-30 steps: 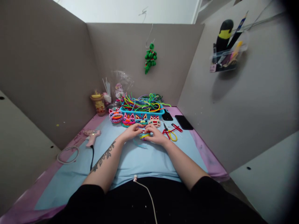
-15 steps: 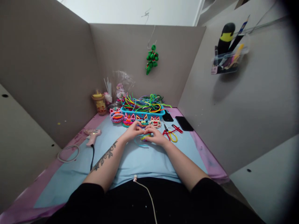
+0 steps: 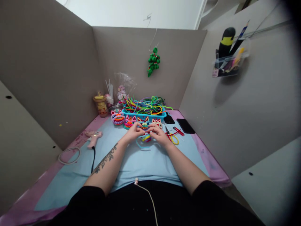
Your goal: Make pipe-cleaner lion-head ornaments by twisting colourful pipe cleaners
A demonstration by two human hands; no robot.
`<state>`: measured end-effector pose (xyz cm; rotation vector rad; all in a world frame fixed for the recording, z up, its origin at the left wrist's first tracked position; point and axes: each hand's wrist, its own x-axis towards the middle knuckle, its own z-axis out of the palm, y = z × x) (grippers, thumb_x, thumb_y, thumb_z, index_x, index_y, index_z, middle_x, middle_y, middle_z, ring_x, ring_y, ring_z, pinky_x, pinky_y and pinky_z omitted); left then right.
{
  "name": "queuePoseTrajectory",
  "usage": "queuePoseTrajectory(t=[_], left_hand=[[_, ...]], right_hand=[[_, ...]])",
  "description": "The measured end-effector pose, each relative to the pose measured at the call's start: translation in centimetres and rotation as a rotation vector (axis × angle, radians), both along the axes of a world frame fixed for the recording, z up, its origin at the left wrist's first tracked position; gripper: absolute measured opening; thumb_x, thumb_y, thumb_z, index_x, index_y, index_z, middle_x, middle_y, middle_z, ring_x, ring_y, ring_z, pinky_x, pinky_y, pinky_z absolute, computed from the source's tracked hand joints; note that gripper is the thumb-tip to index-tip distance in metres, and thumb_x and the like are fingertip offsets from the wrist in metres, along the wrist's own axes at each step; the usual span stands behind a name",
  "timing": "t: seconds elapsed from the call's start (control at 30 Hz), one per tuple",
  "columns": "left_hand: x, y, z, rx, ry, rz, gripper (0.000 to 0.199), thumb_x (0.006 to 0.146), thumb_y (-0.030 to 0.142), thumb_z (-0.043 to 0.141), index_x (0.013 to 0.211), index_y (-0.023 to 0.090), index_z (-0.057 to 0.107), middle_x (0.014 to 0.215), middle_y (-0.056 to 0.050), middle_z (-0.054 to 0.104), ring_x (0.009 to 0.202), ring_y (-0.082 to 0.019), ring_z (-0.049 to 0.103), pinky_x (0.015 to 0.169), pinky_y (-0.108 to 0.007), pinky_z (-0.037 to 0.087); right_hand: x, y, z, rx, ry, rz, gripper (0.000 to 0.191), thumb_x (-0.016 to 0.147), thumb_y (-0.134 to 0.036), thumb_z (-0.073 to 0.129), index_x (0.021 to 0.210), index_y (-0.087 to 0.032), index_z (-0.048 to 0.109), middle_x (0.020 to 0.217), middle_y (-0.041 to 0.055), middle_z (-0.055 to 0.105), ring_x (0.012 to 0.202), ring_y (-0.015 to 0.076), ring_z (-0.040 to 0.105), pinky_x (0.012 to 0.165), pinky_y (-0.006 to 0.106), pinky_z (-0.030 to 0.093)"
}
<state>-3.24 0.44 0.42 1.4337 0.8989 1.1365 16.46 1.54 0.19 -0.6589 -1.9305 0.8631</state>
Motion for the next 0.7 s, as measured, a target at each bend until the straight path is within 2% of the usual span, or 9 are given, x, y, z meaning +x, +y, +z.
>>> queuePoseTrajectory(t=[0.1, 0.23, 0.37, 0.5, 0.7], left_hand=[[-0.1, -0.1, 0.3, 0.008, -0.015, -0.058, 0.044, 0.066, 0.034, 0.072, 0.093, 0.019, 0.040, 0.063, 0.005, 0.059, 0.059, -0.010, 0.055, 0.059, -0.022, 0.038], [-0.2, -0.6, 1.1, 0.004, -0.034, -0.142, 0.043, 0.067, 0.036, 0.072, 0.093, 0.019, 0.042, 0.064, 0.006, 0.057, 0.058, -0.008, 0.052, 0.059, -0.021, 0.036], [-0.2, -0.7, 1.2, -0.023, -0.033, -0.184, 0.045, 0.066, 0.037, 0.073, 0.094, 0.019, 0.043, 0.067, 0.004, 0.058, 0.059, -0.008, 0.052, 0.060, -0.022, 0.037], [-0.1, -0.5, 1.1, -0.030, -0.069, -0.176, 0.043, 0.066, 0.035, 0.073, 0.092, 0.019, 0.043, 0.067, 0.004, 0.058, 0.059, -0.008, 0.053, 0.059, -0.021, 0.036], [-0.2, -0.4, 1.1, -0.036, -0.068, -0.131, 0.043, 0.067, 0.035, 0.072, 0.100, 0.017, 0.052, 0.065, 0.003, 0.058, 0.058, -0.009, 0.054, 0.057, -0.022, 0.039]], right_hand=[[0.3, 0.5, -0.1, -0.087, 0.065, 0.010, 0.015, 0.078, -0.032, 0.059, 0.088, -0.022, 0.064, 0.109, 0.0057, 0.055, 0.111, 0.0212, 0.049, 0.096, 0.039, 0.036], [0.3, 0.8, -0.7, -0.417, 0.227, 0.166, 0.031, 0.072, -0.036, 0.066, 0.099, -0.023, 0.056, 0.088, 0.0014, 0.062, 0.083, 0.0166, 0.059, 0.075, 0.032, 0.045], [0.0, 0.3, -0.5, -0.611, 0.309, 0.236, 0.040, 0.062, -0.031, 0.074, 0.095, -0.022, 0.054, 0.072, -0.0031, 0.061, 0.060, 0.0105, 0.054, 0.058, 0.023, 0.039], [-0.4, -0.2, 0.0, -0.689, 0.323, 0.284, 0.043, 0.057, -0.027, 0.077, 0.091, -0.021, 0.052, 0.067, -0.0051, 0.059, 0.054, 0.0084, 0.050, 0.054, 0.020, 0.035], [-0.5, 0.2, 0.0, -0.644, 0.430, 0.246, 0.042, 0.055, -0.026, 0.077, 0.084, -0.022, 0.048, 0.066, -0.0065, 0.055, 0.055, 0.0092, 0.050, 0.054, 0.021, 0.036]])
